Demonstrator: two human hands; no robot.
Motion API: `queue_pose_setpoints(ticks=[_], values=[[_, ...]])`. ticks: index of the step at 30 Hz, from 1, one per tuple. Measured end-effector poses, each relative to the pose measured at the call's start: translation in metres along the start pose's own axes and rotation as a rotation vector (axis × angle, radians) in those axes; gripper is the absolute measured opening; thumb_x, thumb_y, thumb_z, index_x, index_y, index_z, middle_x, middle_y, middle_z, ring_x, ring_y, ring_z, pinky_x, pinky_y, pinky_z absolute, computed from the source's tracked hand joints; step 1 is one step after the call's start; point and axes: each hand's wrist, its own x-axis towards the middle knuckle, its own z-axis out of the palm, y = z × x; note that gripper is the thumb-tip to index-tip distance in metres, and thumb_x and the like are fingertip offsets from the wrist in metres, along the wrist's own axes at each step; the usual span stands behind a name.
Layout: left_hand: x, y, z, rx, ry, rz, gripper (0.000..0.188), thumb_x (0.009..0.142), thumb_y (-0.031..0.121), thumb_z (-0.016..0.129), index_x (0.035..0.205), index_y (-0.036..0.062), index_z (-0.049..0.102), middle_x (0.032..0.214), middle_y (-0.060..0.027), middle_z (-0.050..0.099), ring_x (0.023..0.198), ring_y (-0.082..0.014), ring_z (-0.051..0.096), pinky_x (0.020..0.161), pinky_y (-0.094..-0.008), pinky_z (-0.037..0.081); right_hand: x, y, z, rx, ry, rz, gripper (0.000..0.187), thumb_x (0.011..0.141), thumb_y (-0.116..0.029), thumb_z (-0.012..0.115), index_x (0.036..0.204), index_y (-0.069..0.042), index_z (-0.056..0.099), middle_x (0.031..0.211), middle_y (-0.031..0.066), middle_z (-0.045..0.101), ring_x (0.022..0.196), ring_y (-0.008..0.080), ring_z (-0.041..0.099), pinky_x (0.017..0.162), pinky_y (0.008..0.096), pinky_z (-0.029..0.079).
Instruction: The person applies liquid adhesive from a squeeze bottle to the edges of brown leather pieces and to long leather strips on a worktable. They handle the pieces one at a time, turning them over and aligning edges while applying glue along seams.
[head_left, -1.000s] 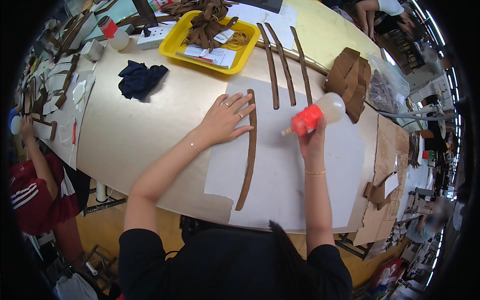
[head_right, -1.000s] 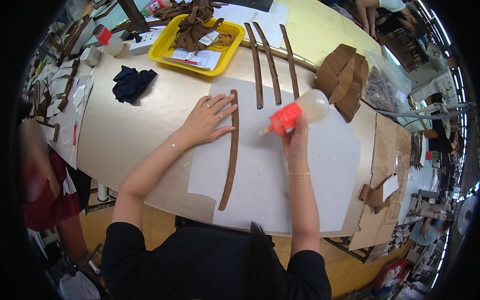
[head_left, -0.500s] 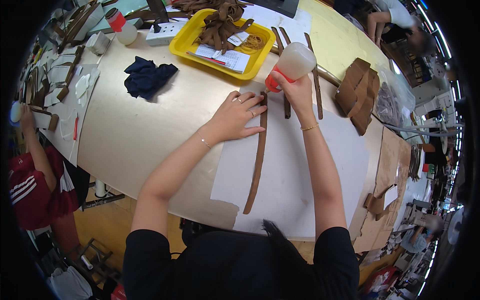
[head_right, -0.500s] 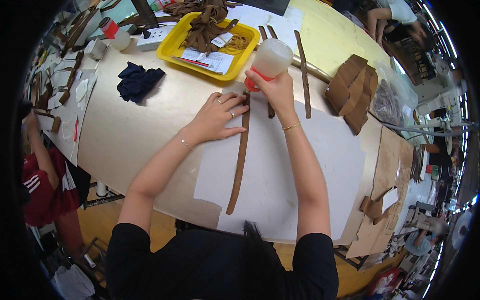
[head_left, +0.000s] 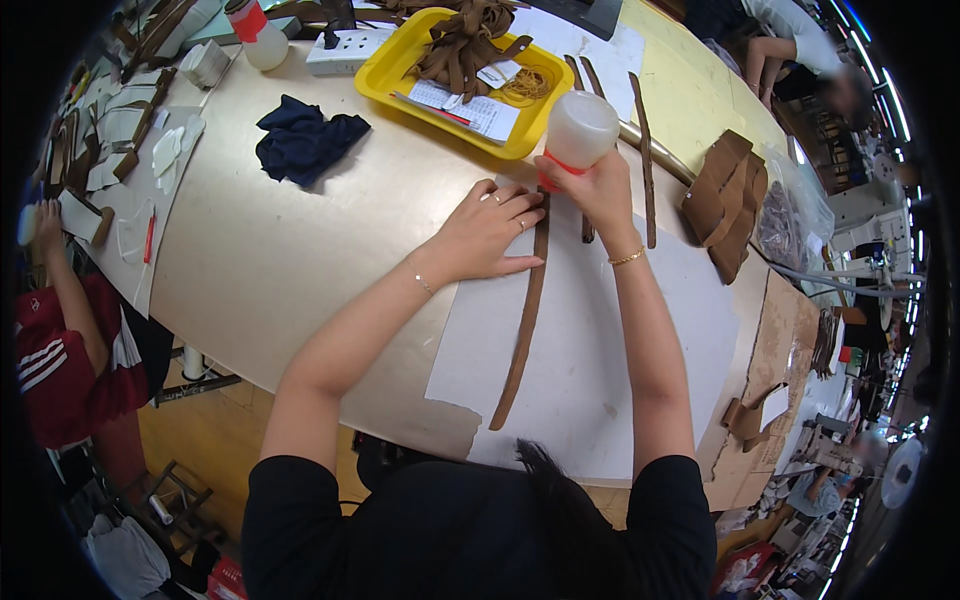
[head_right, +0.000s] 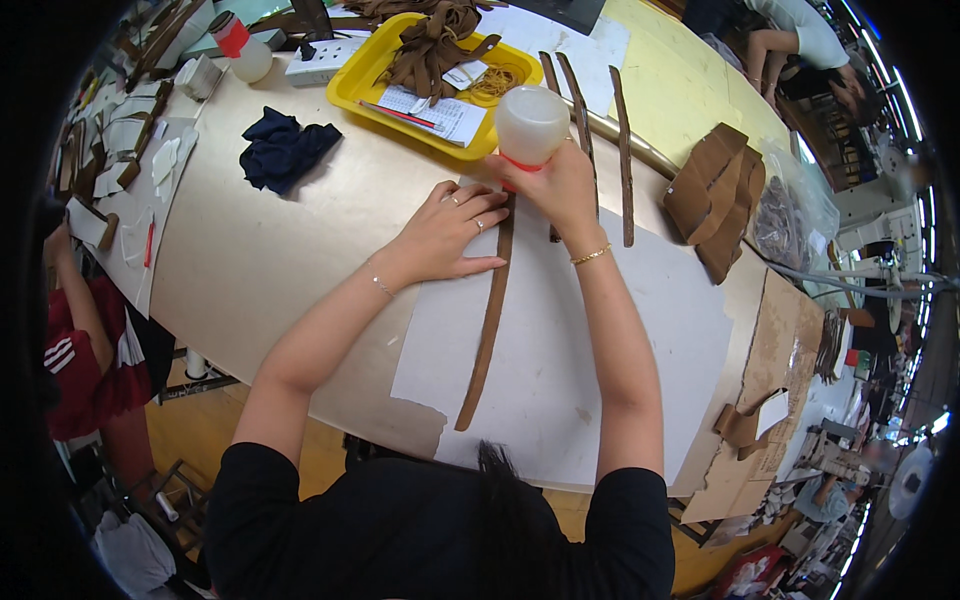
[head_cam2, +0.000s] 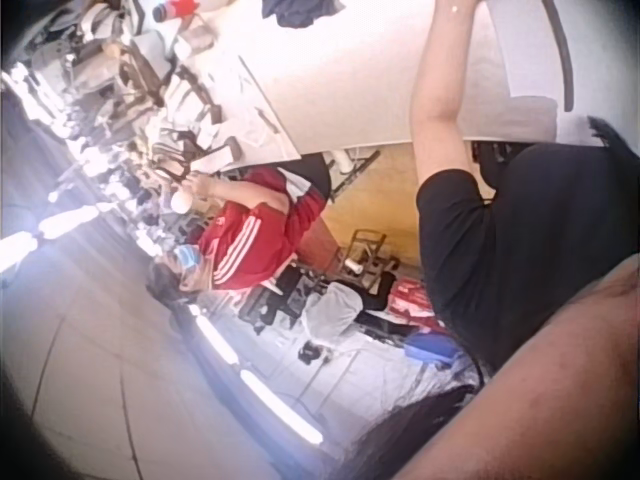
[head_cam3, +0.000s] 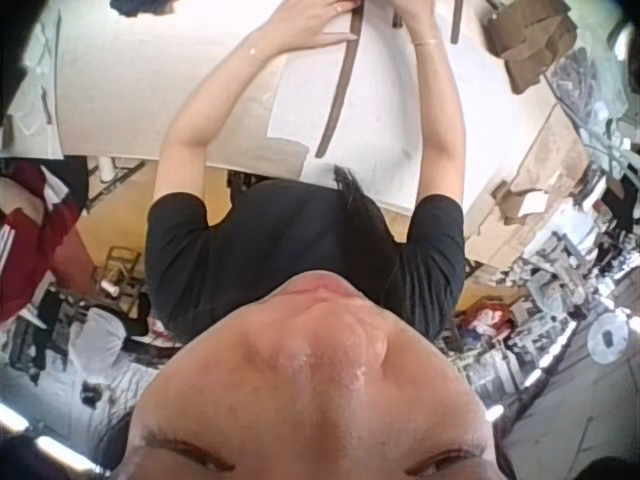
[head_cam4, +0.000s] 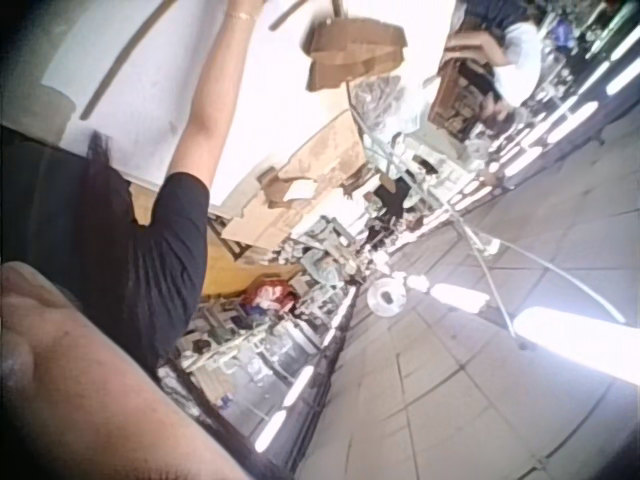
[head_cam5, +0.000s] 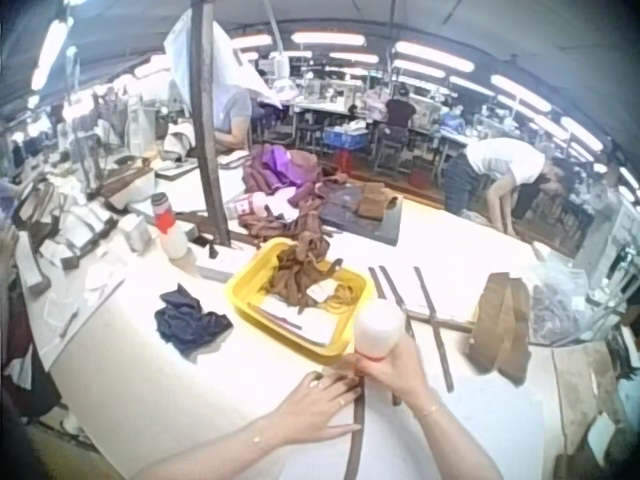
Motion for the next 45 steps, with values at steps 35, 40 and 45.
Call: queue_pose_setpoints(ticks=[35, 40, 45], values=[[-0.001, -0.008, 0.004, -0.102, 0.030, -0.009, 0.043, 0.079, 0.036, 0.070, 0.110, 0.0052, 0.065, 0.127, -0.0074, 0.057, 0.122, -0.0228, 0.047, 0.102, -0.0408, 0.034, -0.027, 0.018, 0.003, 0.189, 0.152, 0.248, 0.040, 0.080, -0.033, 0.076, 0.100, 0.000, 0.064, 0.095, 0.0079, 0.067, 0.086, 0.0146, 0.063, 0.077, 0.0284, 0.050], [-0.001, -0.009, 0.005, -0.092, 0.020, -0.013, 0.045, 0.078, 0.035, 0.070, 0.112, 0.0054, 0.065, 0.128, -0.0071, 0.057, 0.122, -0.0225, 0.047, 0.102, -0.0411, 0.034, -0.041, 0.013, 0.000, 0.206, 0.117, 0.253, 0.041, 0.080, -0.033, 0.075, 0.102, 0.000, 0.064, 0.095, 0.0079, 0.067, 0.088, 0.0147, 0.062, 0.076, 0.0283, 0.050], [-0.001, -0.009, 0.005, -0.083, 0.021, -0.014, 0.044, 0.079, 0.035, 0.070, 0.111, 0.0058, 0.065, 0.128, -0.0065, 0.057, 0.122, -0.0219, 0.047, 0.103, -0.0403, 0.034, -0.058, 0.010, -0.003, 0.219, 0.065, 0.276, 0.042, 0.080, -0.033, 0.075, 0.102, 0.001, 0.063, 0.094, 0.0059, 0.066, 0.086, 0.0134, 0.060, 0.075, 0.0276, 0.049]])
